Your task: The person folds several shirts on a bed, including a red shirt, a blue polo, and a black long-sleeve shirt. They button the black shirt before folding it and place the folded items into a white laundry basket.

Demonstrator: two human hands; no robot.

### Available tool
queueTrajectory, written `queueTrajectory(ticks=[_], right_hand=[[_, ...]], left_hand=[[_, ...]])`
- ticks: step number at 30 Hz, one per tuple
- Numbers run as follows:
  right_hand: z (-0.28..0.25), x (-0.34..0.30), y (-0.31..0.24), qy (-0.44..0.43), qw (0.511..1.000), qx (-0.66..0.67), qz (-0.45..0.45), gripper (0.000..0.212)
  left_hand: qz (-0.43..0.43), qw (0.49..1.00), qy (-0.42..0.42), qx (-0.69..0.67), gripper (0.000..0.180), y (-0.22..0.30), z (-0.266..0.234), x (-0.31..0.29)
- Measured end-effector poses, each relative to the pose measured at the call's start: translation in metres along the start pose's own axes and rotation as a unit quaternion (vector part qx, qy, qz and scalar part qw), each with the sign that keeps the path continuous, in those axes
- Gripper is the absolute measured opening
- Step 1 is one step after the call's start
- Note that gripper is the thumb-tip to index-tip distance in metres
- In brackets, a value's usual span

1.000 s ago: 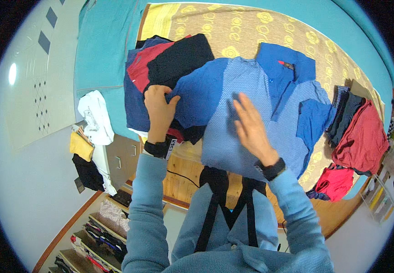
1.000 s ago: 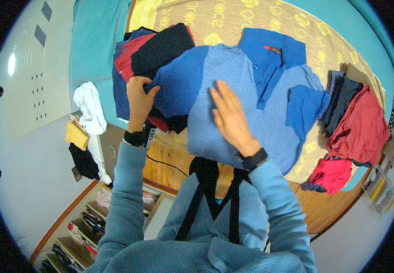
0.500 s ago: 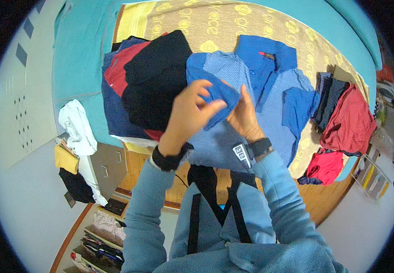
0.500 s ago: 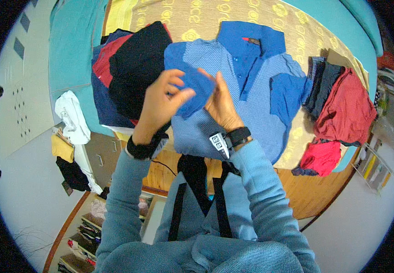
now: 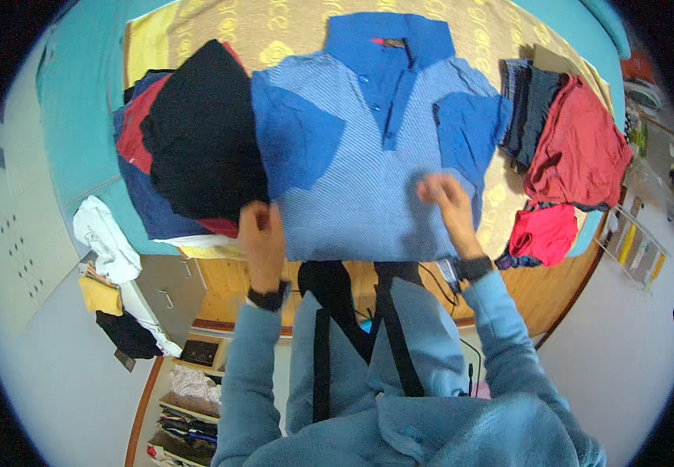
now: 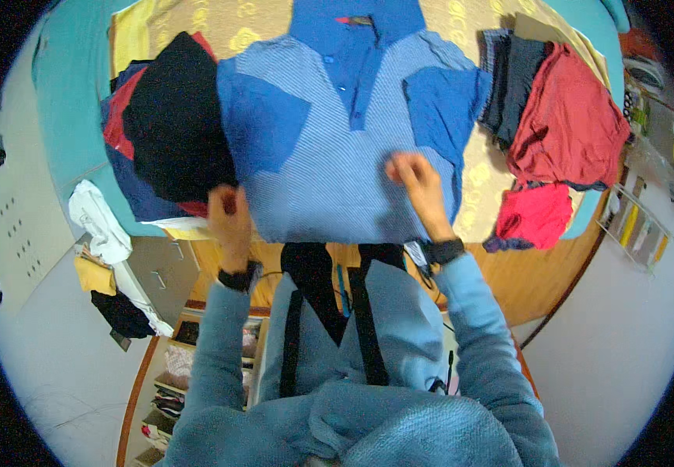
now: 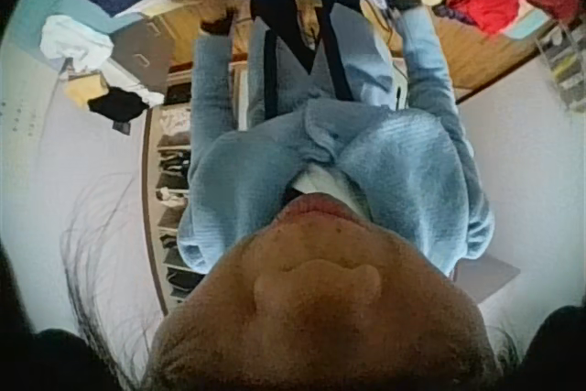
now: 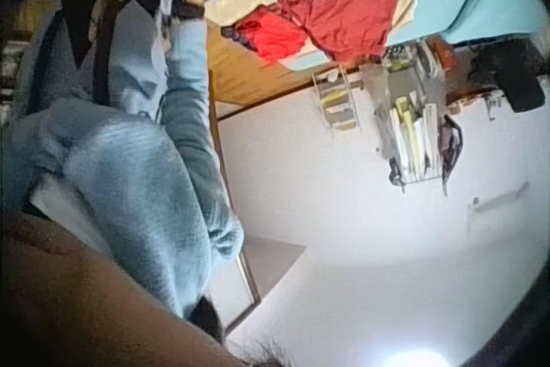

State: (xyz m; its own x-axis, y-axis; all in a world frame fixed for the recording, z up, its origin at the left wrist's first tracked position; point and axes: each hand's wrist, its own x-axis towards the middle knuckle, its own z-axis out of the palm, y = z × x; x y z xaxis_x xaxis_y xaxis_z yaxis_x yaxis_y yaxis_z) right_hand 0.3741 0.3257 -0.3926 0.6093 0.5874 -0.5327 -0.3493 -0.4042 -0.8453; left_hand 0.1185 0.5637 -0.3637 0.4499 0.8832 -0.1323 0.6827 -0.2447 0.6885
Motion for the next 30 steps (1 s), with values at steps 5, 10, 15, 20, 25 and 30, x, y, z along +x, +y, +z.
queueTrajectory(ticks=[5,10,15,20,25,30], right_hand=[[-0.115,-0.120,0.065,-0.055,0.897,-0.205,0.388,0.041],[-0.133,-0.142,0.124,-0.014,0.905,-0.162,0.394,0.065],[-0.100,-0.155,0.164,-0.005,0.932,-0.013,0.362,0.049],[-0.075,-0.174,0.176,0.090,0.960,0.139,0.224,0.009],[-0.056,-0.178,0.177,0.205,0.951,0.173,0.153,0.017],[-0.041,-0.171,0.183,0.132,0.972,0.121,0.152,0.053]], left_hand=[[-0.231,0.967,-0.045,-0.103,0.033,-0.075,0.031,-0.118],[-0.242,0.965,-0.062,-0.082,0.038,-0.110,0.049,-0.141],[-0.221,0.963,-0.097,-0.117,0.038,-0.097,0.028,-0.147],[-0.278,0.923,-0.137,-0.227,0.046,-0.089,0.016,-0.148],[-0.288,0.898,-0.286,-0.171,0.056,-0.107,0.004,-0.164],[-0.309,0.842,-0.423,-0.129,0.064,-0.142,-0.005,-0.182]])
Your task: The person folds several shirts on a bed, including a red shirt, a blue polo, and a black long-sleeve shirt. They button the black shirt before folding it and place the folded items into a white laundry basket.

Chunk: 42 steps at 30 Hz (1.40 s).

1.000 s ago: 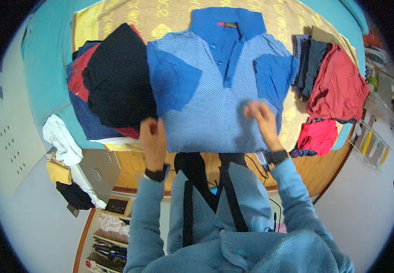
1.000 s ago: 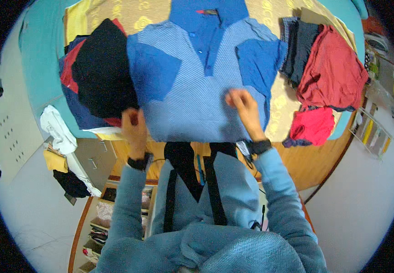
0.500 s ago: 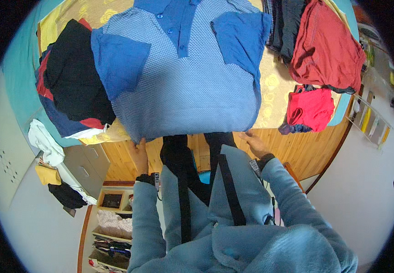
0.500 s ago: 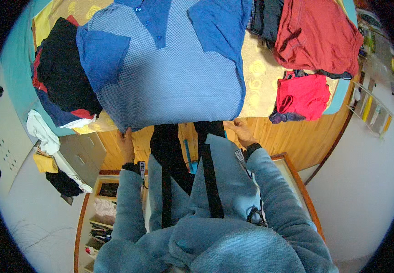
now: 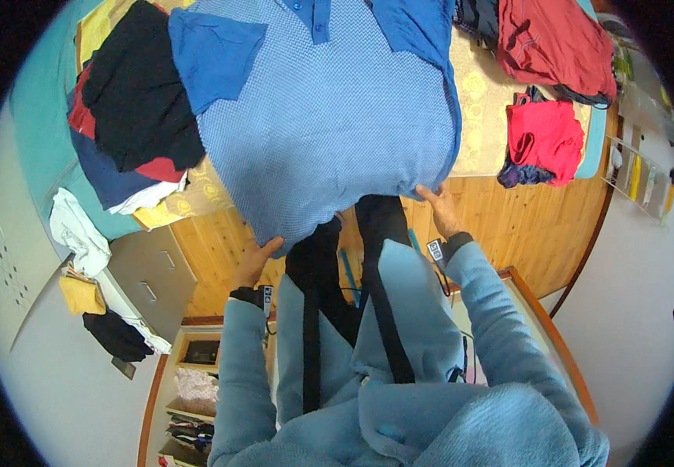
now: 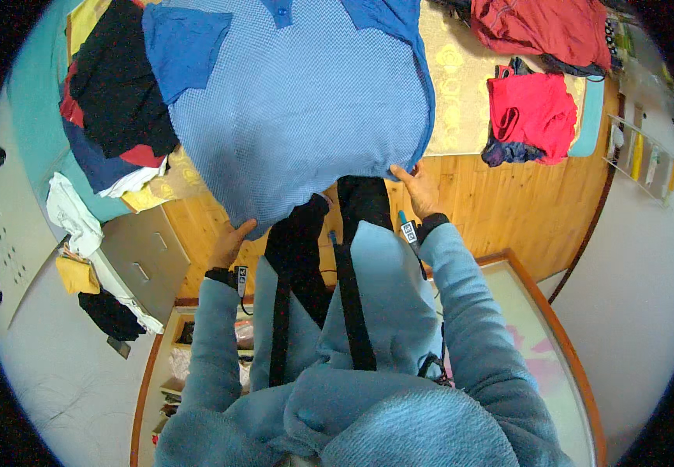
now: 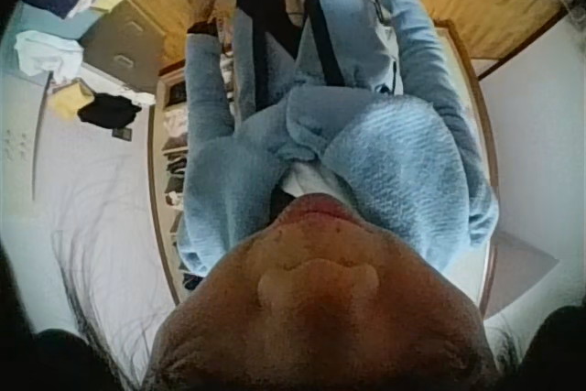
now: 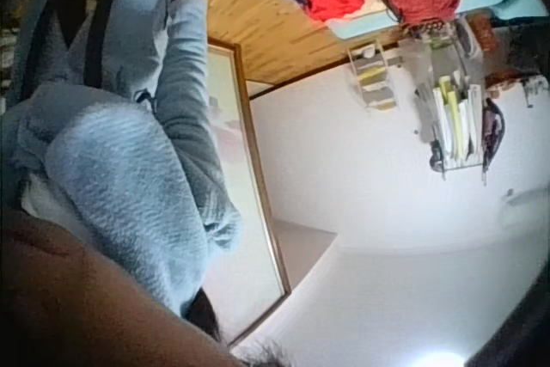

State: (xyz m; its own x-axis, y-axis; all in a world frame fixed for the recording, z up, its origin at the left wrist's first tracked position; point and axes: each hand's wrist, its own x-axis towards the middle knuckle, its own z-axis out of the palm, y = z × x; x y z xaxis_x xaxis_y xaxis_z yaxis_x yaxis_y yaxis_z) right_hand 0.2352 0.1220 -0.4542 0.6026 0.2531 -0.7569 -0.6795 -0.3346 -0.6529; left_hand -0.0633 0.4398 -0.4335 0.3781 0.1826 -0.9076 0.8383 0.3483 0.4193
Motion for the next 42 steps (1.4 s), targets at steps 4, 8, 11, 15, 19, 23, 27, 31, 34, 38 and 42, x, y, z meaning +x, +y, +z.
queueTrajectory(ticks=[4,8,11,15,19,23,27,31,34,38,42], right_hand=[[-0.019,-0.030,0.001,-0.032,0.993,-0.096,0.063,0.033],[-0.030,-0.068,-0.010,0.011,0.998,0.060,-0.005,0.033],[-0.027,-0.093,-0.026,0.023,0.992,0.116,-0.045,0.038],[-0.034,-0.120,-0.050,-0.033,0.998,0.036,0.047,0.045],[-0.056,-0.152,-0.067,-0.163,0.974,-0.085,0.134,0.057],[-0.074,-0.161,-0.100,-0.146,0.970,-0.096,0.169,0.047],[-0.067,-0.161,-0.154,-0.107,0.988,0.001,0.107,0.038],[-0.036,-0.129,-0.226,-0.058,0.998,0.008,0.011,0.048],[-0.008,-0.066,-0.287,-0.093,0.992,0.020,-0.084,0.046],[0.029,0.049,-0.369,-0.159,0.979,0.091,-0.085,0.023],[0.084,0.156,-0.424,-0.183,0.966,0.146,-0.114,0.030]], left_hand=[[0.078,0.965,0.039,-0.249,0.062,-0.017,0.001,-0.021],[0.113,0.965,0.071,-0.227,0.065,-0.008,0.009,-0.053],[0.032,0.945,0.059,-0.320,0.069,-0.002,0.019,-0.077],[0.013,0.951,-0.084,-0.299,0.071,-0.008,0.018,-0.114],[0.044,0.933,-0.119,-0.336,0.064,-0.009,0.016,-0.147],[0.063,0.921,-0.019,-0.385,0.063,0.020,0.017,-0.162],[0.109,0.950,0.062,-0.285,0.061,0.079,0.013,-0.180],[0.193,0.952,0.105,-0.211,0.064,0.172,-0.003,-0.166],[0.248,0.954,0.110,-0.123,0.060,0.252,-0.032,-0.128],[0.355,0.899,0.073,-0.244,0.039,0.337,-0.063,-0.064],[0.306,0.845,0.105,-0.425,0.042,0.403,-0.098,0.019]])
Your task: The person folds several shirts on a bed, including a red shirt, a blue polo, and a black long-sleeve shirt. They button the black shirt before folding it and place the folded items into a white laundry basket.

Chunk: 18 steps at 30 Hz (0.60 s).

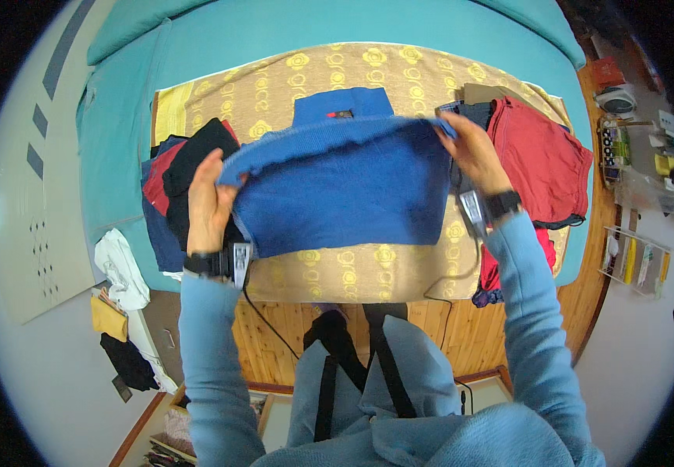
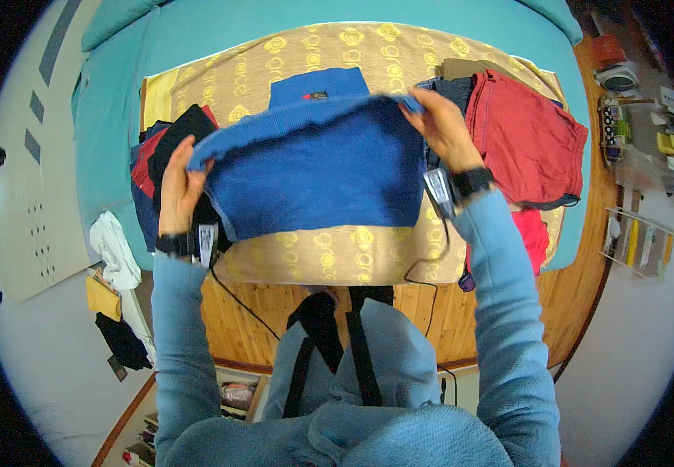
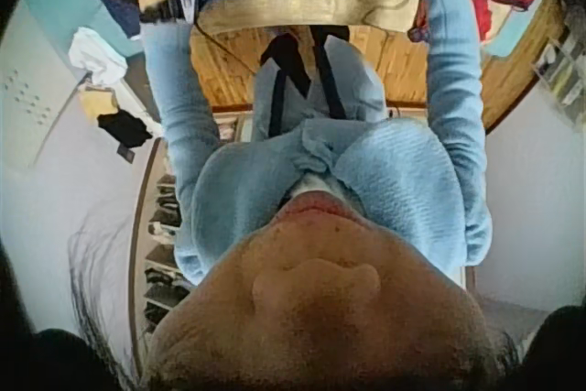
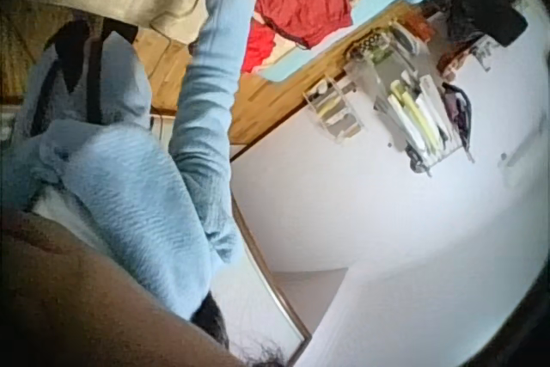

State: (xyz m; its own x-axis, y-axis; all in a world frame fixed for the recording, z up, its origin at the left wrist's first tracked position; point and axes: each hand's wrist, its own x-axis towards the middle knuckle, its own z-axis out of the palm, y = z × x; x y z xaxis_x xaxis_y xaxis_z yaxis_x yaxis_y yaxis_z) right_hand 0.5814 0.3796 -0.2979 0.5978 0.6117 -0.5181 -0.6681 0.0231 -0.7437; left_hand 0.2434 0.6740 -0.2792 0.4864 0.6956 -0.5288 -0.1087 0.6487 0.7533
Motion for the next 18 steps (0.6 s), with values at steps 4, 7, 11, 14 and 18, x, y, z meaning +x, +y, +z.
queueTrajectory(ticks=[4,7,11,14,18], right_hand=[[-0.006,0.055,0.029,0.018,0.990,-0.138,-0.004,0.061],[-0.038,0.028,0.071,0.048,0.937,-0.339,-0.074,0.042],[-0.071,-0.037,0.127,0.170,0.849,-0.489,-0.109,0.031],[-0.065,-0.052,0.156,0.237,0.809,-0.522,-0.129,0.038],[-0.040,-0.047,0.155,0.277,0.708,-0.616,-0.206,0.043]], left_hand=[[0.131,0.970,0.180,0.099,0.071,-0.040,-0.009,0.043],[0.279,0.825,0.203,0.448,0.061,-0.087,-0.038,0.009],[0.202,0.804,0.228,0.511,0.049,-0.128,-0.067,-0.039],[0.113,0.864,0.228,0.434,0.049,-0.137,-0.063,-0.042],[0.133,0.821,0.213,0.513,0.051,-0.116,-0.047,-0.035]])
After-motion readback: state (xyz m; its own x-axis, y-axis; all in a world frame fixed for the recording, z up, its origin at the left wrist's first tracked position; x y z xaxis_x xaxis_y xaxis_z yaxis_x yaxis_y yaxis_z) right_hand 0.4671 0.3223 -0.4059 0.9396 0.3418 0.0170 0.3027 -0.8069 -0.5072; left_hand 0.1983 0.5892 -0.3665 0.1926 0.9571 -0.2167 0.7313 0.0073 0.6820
